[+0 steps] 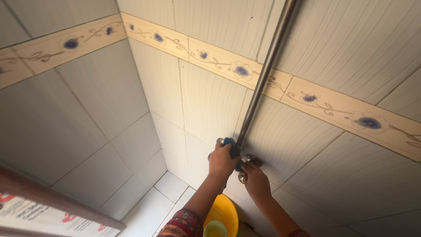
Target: The person scrubs a shower faucet and vertical pipe with a blue scouring pad. They repeatedly wipe the metal surfaces while a yellow bucket sits on the floor below to catch drips.
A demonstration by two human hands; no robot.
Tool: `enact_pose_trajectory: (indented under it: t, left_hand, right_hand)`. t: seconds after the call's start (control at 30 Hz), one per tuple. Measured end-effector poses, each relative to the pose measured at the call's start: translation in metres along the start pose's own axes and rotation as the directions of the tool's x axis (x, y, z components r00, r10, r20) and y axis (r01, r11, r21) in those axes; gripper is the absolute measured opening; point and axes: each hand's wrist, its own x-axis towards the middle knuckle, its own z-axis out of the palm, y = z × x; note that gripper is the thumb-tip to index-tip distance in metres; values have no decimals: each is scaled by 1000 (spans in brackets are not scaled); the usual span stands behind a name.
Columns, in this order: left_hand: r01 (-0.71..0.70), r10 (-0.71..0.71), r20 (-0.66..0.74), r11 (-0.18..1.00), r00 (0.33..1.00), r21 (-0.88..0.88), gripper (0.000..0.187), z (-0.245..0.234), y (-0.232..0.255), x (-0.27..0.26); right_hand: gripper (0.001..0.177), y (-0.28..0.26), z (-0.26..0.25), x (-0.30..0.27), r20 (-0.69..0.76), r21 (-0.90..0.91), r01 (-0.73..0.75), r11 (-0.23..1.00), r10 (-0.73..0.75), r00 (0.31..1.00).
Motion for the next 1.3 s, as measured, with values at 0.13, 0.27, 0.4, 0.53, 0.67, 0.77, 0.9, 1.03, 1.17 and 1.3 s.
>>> enact_pose_trajectory:
  t: [0.13,0.27,0.4,0.53,0.67,0.77,0.9,1.03,1.17,1.3]
  left_hand:
    - [-63,64,82,998,995,-9,64,-5,-13,20]
    - [-134,167,265,981,950,-139,57,2,-36,54]
    - [-158,298,517,942,802,-297,53,-2,-58,102]
    - [-230,312,598,950,738,-212,43,-1,-59,128]
    - [-279,282,344,959,896,-59,43,13,-50,95]
    - [-213,231,-86,961,969,179,43,41,-29,45]
    - [-215,296,-322,940,899,264,40,47,-14,29]
    - [-132,116,270,991,956,40,52,16,-29,74]
    - [-177,264,358,949,896,-259,64,14,-58,96]
    - [153,-20,364,928,931,-339,80,42,-91,79]
  right_hand:
    - [42,0,-4,0,147,26,-212,977,206,967]
    - [39,3,-5,2,159,135,-218,966,196,968]
    - [44,9,-4,-1,215,169,-279,945,241,947]
    - [45,8,-5,1,206,197,-237,951,197,959]
    - [44,-4,-13,3,137,255,-244,935,215,967]
    - [41,-15,-19,5,235,201,-390,899,343,910]
    - [40,-23,-21,7,266,92,-470,878,433,861]
    - [41,-15,-9,4,177,179,-383,906,354,919]
    - [40,2,1,0,196,264,-396,879,353,915]
    - [44,-6,-1,-2,189,632,-450,631,438,879]
